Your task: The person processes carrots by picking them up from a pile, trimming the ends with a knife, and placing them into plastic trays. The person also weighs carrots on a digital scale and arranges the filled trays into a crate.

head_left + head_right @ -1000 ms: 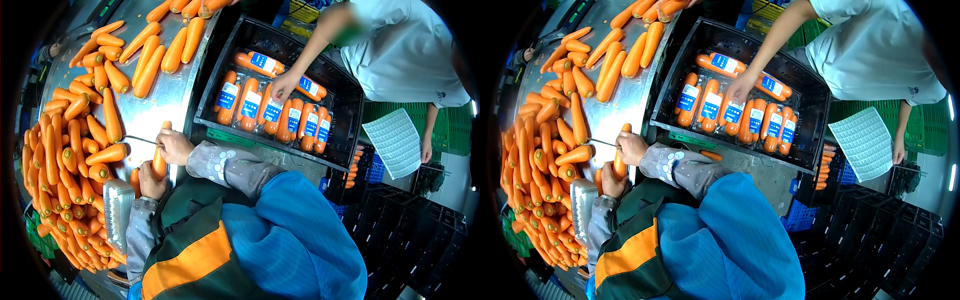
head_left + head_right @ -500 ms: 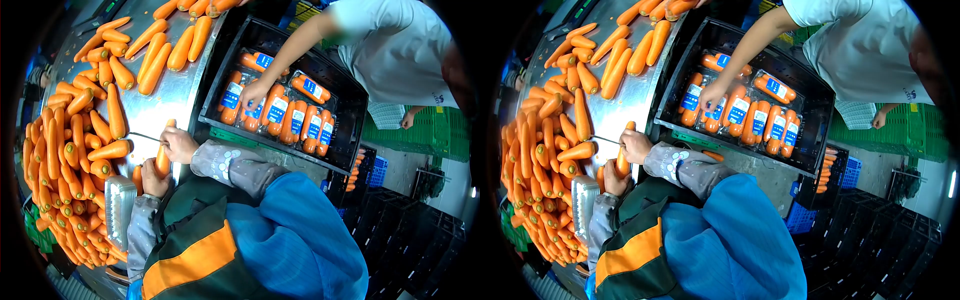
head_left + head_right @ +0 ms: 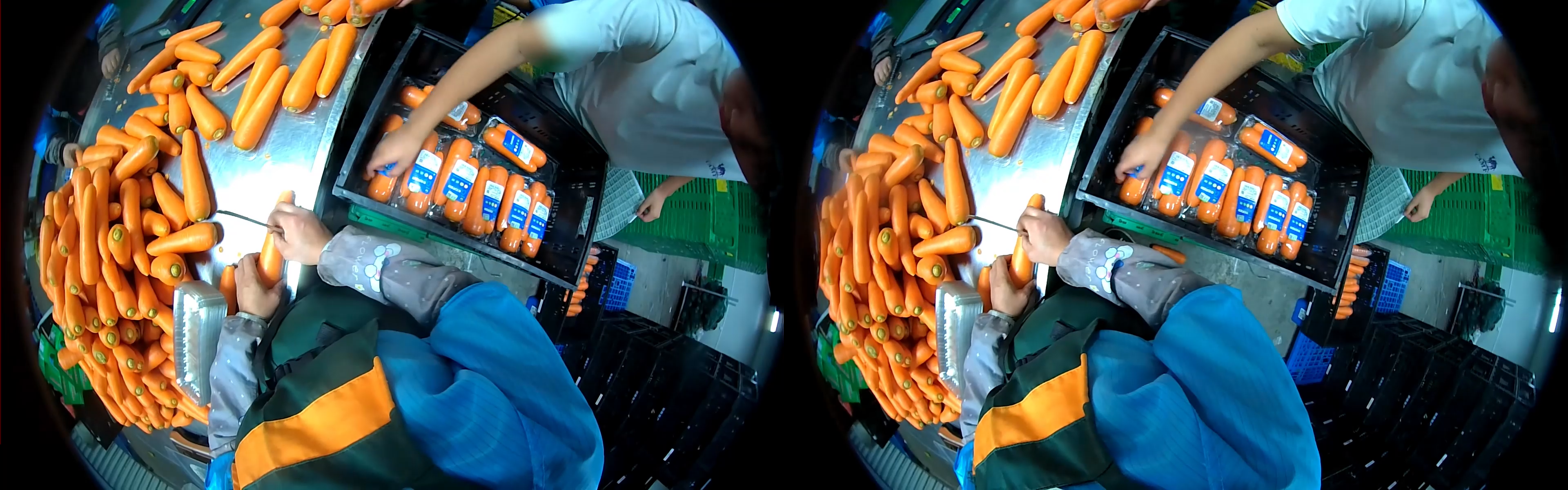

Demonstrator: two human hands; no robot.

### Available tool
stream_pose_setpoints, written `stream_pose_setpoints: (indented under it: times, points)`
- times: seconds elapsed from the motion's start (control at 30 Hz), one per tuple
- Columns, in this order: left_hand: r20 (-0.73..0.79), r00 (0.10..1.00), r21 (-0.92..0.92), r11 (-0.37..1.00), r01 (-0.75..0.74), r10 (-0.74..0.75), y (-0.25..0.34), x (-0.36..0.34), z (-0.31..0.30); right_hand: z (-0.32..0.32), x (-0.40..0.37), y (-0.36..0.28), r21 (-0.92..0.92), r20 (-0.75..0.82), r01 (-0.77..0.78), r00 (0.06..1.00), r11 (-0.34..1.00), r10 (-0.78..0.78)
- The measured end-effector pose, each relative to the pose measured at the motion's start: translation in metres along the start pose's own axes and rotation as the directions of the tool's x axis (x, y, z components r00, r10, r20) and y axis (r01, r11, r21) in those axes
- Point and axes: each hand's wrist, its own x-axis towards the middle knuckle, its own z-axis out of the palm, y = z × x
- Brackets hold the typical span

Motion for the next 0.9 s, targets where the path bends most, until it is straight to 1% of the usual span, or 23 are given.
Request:
stream_pose_setpoints:
  times: [0.1,0.37,0.57,0.7,0.9]
  points:
    - [0.002,1.000,0.004,1.000,0.017,-0.017,0.0033,0.0000,-0.0012,-0.0005,-0.0002,-0.0004,-0.002,0.001,0.002,1.000,1.000,-0.002]
    - [-0.013,1.000,-0.007,1.000,0.005,-0.005,0.0032,-0.0002,-0.0008,-0.0002,-0.0003,0.0009,-0.016,-0.010,0.026,1.000,1.000,-0.026]
    - [-0.013,1.000,-0.011,1.000,0.009,-0.010,0.0038,-0.0007,-0.0018,-0.0015,-0.0008,-0.0015,0.002,0.003,0.003,1.000,1.000,-0.003]
    - [-0.016,1.000,-0.018,1.000,0.006,-0.006,0.0037,-0.0010,-0.0018,-0.0017,-0.0010,-0.0029,-0.008,-0.005,0.015,1.000,1.000,-0.015]
    - [-0.045,0.999,-0.022,1.000,-0.002,0.001,0.0044,-0.0015,-0.0018,-0.0017,-0.0013,-0.0045,0.005,-0.001,0.005,1.000,1.000,-0.005]
